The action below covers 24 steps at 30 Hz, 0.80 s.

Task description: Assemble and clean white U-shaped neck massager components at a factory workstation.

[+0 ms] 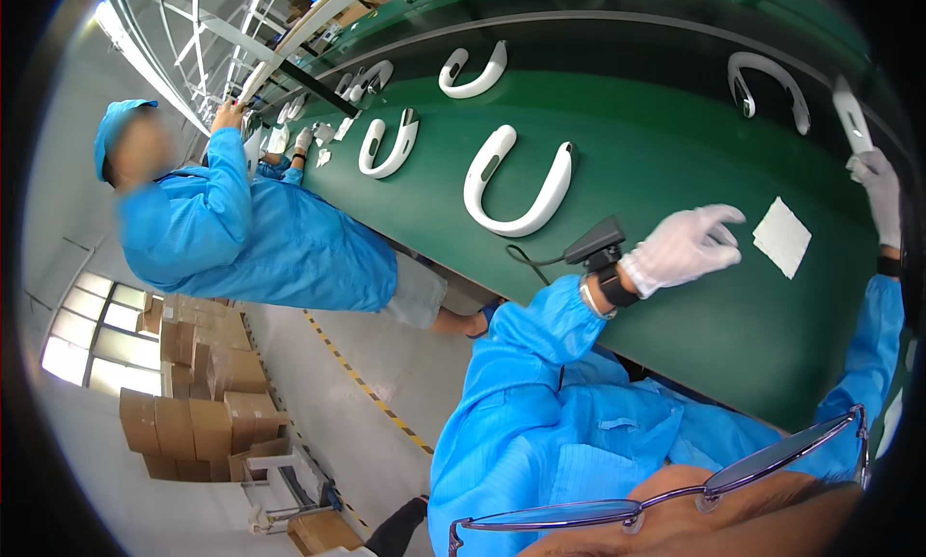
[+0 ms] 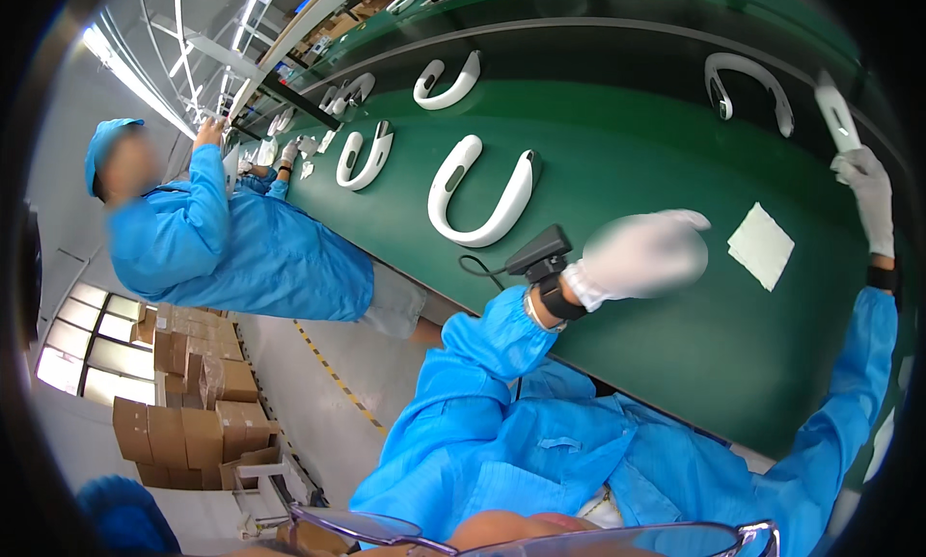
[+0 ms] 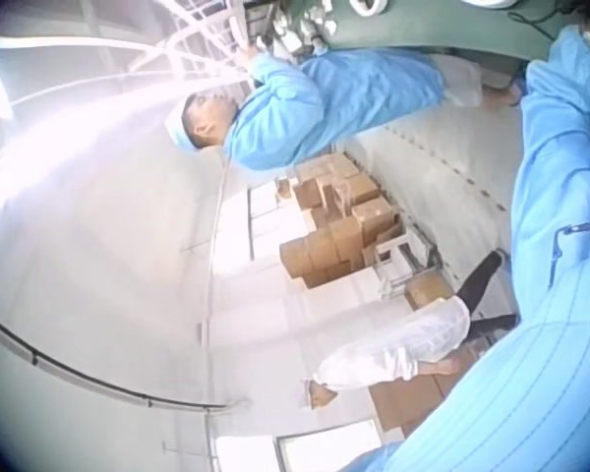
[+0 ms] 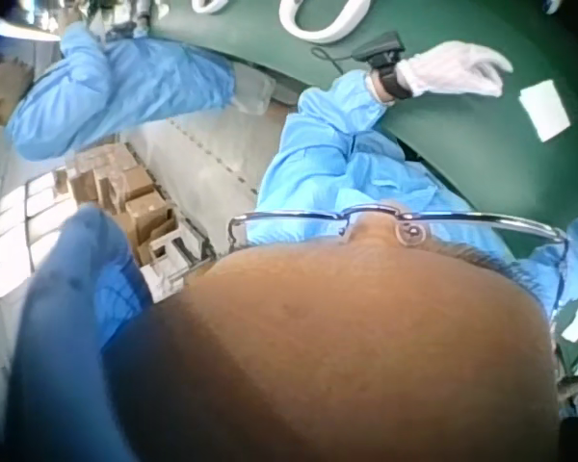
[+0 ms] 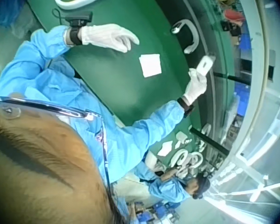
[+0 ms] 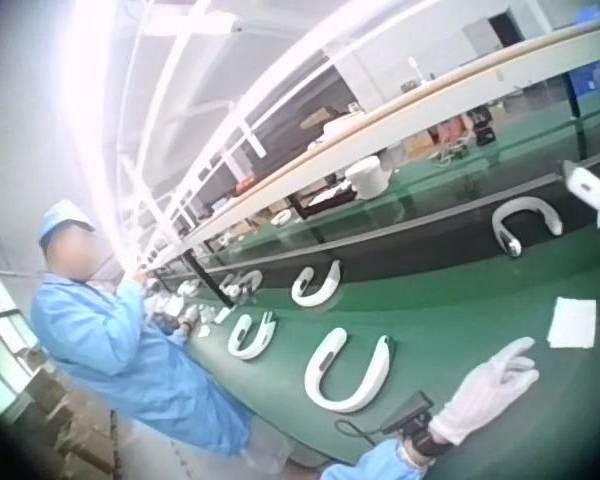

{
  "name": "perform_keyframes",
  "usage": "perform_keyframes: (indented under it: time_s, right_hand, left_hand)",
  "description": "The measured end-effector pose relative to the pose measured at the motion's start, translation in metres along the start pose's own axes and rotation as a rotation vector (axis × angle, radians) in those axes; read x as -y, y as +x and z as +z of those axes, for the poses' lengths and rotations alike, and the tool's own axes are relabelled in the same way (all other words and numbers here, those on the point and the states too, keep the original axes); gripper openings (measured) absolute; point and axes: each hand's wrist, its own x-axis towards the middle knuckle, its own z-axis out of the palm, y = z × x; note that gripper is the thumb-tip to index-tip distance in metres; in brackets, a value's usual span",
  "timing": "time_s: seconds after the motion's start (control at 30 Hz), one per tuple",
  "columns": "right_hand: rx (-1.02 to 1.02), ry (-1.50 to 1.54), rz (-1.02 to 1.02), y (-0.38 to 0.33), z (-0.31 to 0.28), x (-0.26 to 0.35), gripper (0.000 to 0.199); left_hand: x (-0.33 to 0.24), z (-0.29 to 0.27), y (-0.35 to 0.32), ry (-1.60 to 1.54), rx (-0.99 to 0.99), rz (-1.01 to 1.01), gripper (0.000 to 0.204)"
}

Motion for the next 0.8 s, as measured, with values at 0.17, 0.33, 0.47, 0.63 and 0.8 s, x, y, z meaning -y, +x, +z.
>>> perform_keyframes:
  time_s: [0.17, 0.33, 0.47, 0.63, 0.8]
  right_hand:
    - [-0.144, -0.244, -0.738, -0.115, 0.094, 0.121, 0.012]
    - [0.545, -0.113, -0.439, -0.183, 0.149, 0.194, 0.022]
    - [0.313, -0.216, -0.917, -0.22, 0.19, 0.177, 0.024]
    - [0.341, 0.042, -0.829, -0.221, 0.206, 0.193, 0.019]
    - [0.223, 0.341, -0.406, -0.213, 0.196, 0.196, 0.01]
  left_hand:
    - [0.031, -0.004, -0.033, -0.813, -0.185, -0.141, 0.076]
    - [0.036, -0.007, -0.059, -1.169, -0.417, -0.026, 0.065]
    - [0.047, -0.017, -0.08, -1.192, -0.534, 0.075, 0.049]
    - [0.065, -0.033, -0.097, -1.29, -0.61, 0.118, 0.042]
    - [0.064, -0.033, -0.094, -1.3, -0.624, 0.118, 0.045]
